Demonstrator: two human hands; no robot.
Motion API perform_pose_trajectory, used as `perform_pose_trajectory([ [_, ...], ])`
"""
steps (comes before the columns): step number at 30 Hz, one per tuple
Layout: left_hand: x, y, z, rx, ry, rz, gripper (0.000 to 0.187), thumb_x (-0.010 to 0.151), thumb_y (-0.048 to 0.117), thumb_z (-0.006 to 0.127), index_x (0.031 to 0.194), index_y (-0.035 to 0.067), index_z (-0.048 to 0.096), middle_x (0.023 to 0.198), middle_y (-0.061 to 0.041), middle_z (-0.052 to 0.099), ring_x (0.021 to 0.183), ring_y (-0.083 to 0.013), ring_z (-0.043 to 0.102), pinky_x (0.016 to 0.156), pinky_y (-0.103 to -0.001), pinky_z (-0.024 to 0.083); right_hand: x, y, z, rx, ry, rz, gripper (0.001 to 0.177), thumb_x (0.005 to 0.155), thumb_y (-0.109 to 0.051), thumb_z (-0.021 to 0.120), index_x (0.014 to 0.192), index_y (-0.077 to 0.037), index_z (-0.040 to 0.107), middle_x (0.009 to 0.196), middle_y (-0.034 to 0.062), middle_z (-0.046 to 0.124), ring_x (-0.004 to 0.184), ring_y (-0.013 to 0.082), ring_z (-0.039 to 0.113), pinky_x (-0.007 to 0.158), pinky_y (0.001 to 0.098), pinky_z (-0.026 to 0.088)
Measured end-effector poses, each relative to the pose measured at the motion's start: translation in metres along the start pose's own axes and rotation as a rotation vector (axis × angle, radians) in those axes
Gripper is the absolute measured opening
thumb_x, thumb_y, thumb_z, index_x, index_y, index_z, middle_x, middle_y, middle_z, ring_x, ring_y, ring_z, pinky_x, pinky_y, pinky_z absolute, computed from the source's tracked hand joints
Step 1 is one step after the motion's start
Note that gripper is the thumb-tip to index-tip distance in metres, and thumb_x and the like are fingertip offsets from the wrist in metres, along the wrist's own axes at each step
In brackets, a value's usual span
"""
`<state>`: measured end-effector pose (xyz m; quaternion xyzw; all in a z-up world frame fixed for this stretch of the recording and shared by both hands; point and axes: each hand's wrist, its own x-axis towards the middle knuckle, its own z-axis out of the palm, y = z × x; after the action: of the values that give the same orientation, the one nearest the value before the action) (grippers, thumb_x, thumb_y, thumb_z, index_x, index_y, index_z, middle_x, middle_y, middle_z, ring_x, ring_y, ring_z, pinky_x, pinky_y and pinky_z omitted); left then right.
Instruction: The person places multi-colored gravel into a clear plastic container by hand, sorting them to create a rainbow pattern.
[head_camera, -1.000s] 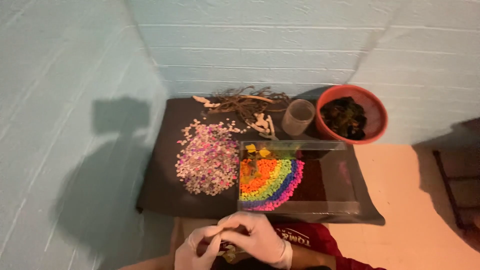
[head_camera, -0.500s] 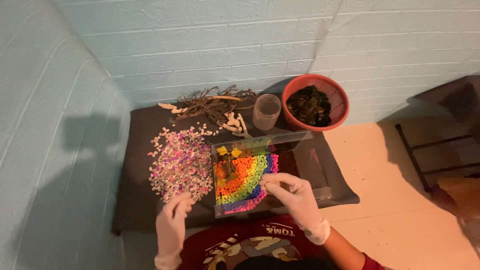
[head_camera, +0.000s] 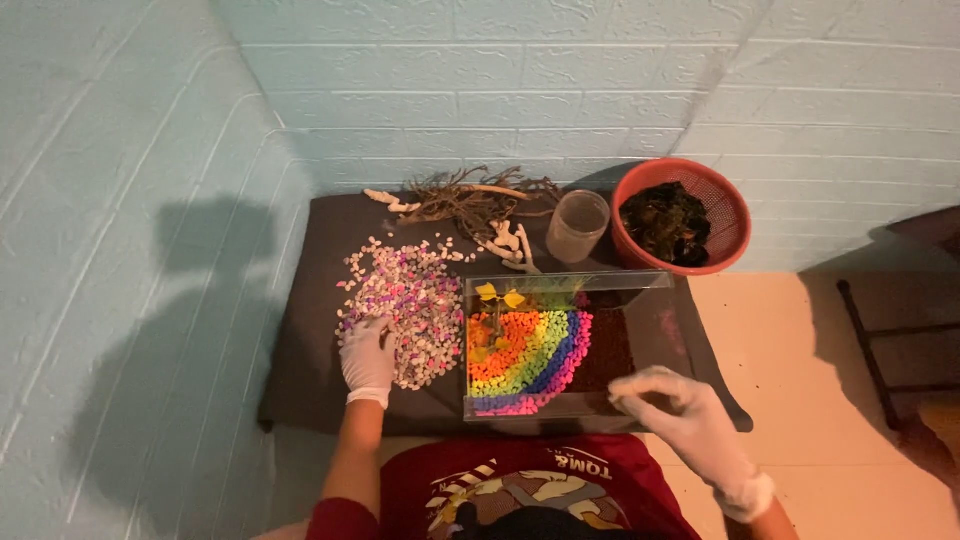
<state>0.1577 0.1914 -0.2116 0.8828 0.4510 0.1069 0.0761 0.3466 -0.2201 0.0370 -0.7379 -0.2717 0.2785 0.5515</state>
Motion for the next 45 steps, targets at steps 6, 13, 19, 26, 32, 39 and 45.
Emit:
perform_pose_trajectory([
  [6, 0.014, 0.002, 0.017, 0.14, -0.029, 0.013, 0.03, 0.095, 0.045, 0.065, 0.121, 0.033, 0.073, 0.112, -0.003, 0.068, 0.096, -0.0291, 0.068, 0.079, -0.047, 0.055, 0.005, -0.002, 0.006, -0.158, 0.109, 0.037, 0.016, 0.084, -0.008, 0.077, 0.095, -0.007, 0.088, 0.101, 0.0076, 0.086, 0.095, 0.0152, 0.077, 0.093, 0.0266, 0.06],
  [13, -0.04, 0.072, -0.131, -0.646, 0.015, -0.027, 0.03, 0.102, 0.017, 0.059, 0.126, 0.003, 0.07, 0.129, -0.014, 0.07, 0.122, -0.0277, 0.064, 0.107, -0.04, 0.048, 0.025, -0.033, 0.054, -0.201, -0.092, -0.157, 0.022, 0.086, -0.014, 0.074, 0.106, -0.013, 0.082, 0.109, 0.0084, 0.085, 0.1, 0.0158, 0.081, 0.099, 0.0283, 0.063],
  [19, -0.113, 0.095, -0.197, -1.359, -0.523, -0.262, 0.048, 0.1, 0.025, 0.052, 0.14, 0.002, 0.065, 0.114, -0.014, 0.08, 0.095, -0.02, 0.077, 0.078, -0.029, 0.062, 0.053, -0.035, 0.137, -0.485, -0.262, -0.625, 0.014, 0.092, -0.024, 0.072, 0.104, -0.017, 0.077, 0.097, 0.0015, 0.081, 0.087, 0.014, 0.078, 0.086, 0.0289, 0.064],
  [26, -0.097, 0.092, -0.225, -1.371, -0.442, -0.453, 0.028, 0.096, 0.015, 0.063, 0.111, -0.004, 0.078, 0.099, -0.014, 0.076, 0.087, -0.0198, 0.068, 0.074, -0.031, 0.057, 0.068, -0.014, 0.151, -0.661, -0.224, -0.779, 0.018, 0.094, -0.026, 0.07, 0.108, -0.015, 0.073, 0.105, 0.0043, 0.074, 0.093, 0.0199, 0.067, 0.081, 0.0344, 0.058],
  [32, -0.05, 0.089, -0.15, -1.465, -0.008, -0.688, 0.04, 0.096, 0.024, 0.06, 0.13, 0.004, 0.068, 0.135, -0.01, 0.069, 0.123, -0.0227, 0.066, 0.104, -0.034, 0.053, 0.055, 0.011, 0.095, -0.677, 0.062, -0.725, 0.019, 0.094, -0.021, 0.07, 0.109, -0.009, 0.071, 0.105, 0.0074, 0.075, 0.094, 0.0194, 0.072, 0.083, 0.0313, 0.062],
  [39, -0.127, 0.079, -0.056, -0.7, 0.176, 0.109, 0.066, 0.098, 0.016, 0.049, 0.158, -0.002, 0.03, 0.166, -0.018, 0.033, 0.156, -0.0347, 0.023, 0.129, -0.056, 0.006, 0.045, 0.017, 0.083, -0.685, 0.222, -0.738, 0.018, 0.097, -0.012, 0.067, 0.114, -0.007, 0.069, 0.105, 0.0081, 0.069, 0.098, 0.023, 0.071, 0.082, 0.0339, 0.058],
  [45, -0.036, 0.069, -0.052, -0.281, 0.006, 0.006, 0.042, 0.104, 0.022, 0.051, 0.145, 0.016, 0.057, 0.147, -0.002, 0.059, 0.144, -0.0235, 0.045, 0.126, -0.045, 0.023, 0.046, 0.027, 0.084, -0.677, 0.238, -0.77, 0.022, 0.096, -0.011, 0.068, 0.118, -0.01, 0.066, 0.108, 0.0072, 0.071, 0.098, 0.0222, 0.071, 0.082, 0.0325, 0.059],
])
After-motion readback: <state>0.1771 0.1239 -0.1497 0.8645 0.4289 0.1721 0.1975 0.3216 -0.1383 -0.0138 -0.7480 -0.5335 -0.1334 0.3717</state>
